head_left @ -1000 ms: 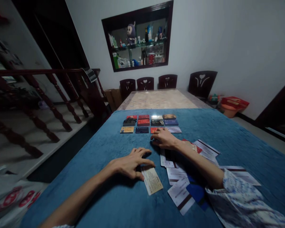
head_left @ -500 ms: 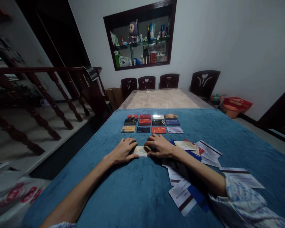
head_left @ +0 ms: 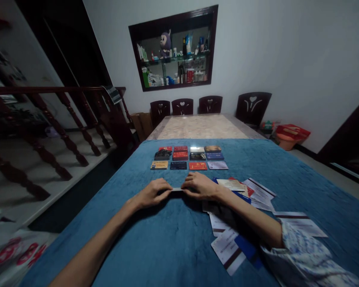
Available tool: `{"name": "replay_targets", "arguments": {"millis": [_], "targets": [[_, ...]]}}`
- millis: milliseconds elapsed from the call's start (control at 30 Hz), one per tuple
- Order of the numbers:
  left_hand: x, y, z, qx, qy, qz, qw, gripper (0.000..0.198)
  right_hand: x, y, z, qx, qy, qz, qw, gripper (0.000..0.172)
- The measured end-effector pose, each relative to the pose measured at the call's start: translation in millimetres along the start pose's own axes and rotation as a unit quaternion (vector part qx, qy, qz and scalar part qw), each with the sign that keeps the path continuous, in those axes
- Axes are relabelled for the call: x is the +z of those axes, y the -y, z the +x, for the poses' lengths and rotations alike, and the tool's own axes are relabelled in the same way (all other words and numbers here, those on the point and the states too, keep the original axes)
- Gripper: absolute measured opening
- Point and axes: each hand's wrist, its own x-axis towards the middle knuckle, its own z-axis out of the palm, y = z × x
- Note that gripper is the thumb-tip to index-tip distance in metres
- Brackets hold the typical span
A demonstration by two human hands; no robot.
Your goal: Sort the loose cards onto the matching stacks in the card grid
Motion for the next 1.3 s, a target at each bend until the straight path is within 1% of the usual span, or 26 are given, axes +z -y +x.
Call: {"name": "replay_targets", "arguments": {"millis": [67, 133, 200, 267, 333, 500, 600, 833, 1000, 1100, 1200, 1300], "targets": [[4.8, 3, 2, -0.049, -0.046, -0.032, 0.997, 0.029, 2, -5, 1, 0.032, -0.011, 0.002, 0.999, 0.029], [11.3, 7, 4, -0.09, -0.09, -0.051, 0.99, 0.028, 5, -8, 2, 0.082, -0.017, 0.002, 0.996, 0.029], [18.2, 10, 5, -0.107, -0.115, -0.056, 0.986, 0.032, 8, -8, 3, 0.123, -0.015, -0.002, 0.992, 0.033], [23.6, 11, 5, -0.108, -0.122, -0.053, 0.985, 0.04, 11, -5, 3, 0.143, -0.012, -0.007, 0.99, 0.04], [26.7, 11, 5, -0.099, -0.122, -0.048, 0.986, 0.045, 13, -1, 3, 0.157, -0.014, -0.011, 0.987, 0.043], [27.9, 10, 4, -0.07, -0.121, -0.044, 0.989, 0.042, 11, 5, 3, 0.186, -0.007, -0.017, 0.982, 0.048], [29.0, 10, 4, -0.069, -0.117, -0.036, 0.99, 0.043, 9, 6, 4, 0.182, 0.0, -0.017, 0.983, 0.049], [33.8, 13, 6, -0.081, -0.117, -0.03, 0.989, 0.055, 13, 5, 4, 0.158, 0.01, -0.016, 0.987, 0.057], [29.9, 15, 9, -0.111, -0.086, -0.031, 0.99, 0.057, 14, 0, 4, 0.152, 0.006, -0.033, 0.988, 0.059], [25.7, 14, 13, -0.114, -0.065, -0.025, 0.991, 0.059, 10, -1, 4, 0.152, 0.013, -0.044, 0.987, 0.061], [21.6, 12, 21, -0.112, -0.04, -0.006, 0.993, 0.06, 4, -2, 3, 0.16, 0.026, -0.056, 0.985, 0.063], [17.3, 11, 35, -0.099, -0.019, 0.019, 0.995, 0.06, -4, -7, 2, 0.171, 0.034, -0.075, 0.982, 0.062]]}}
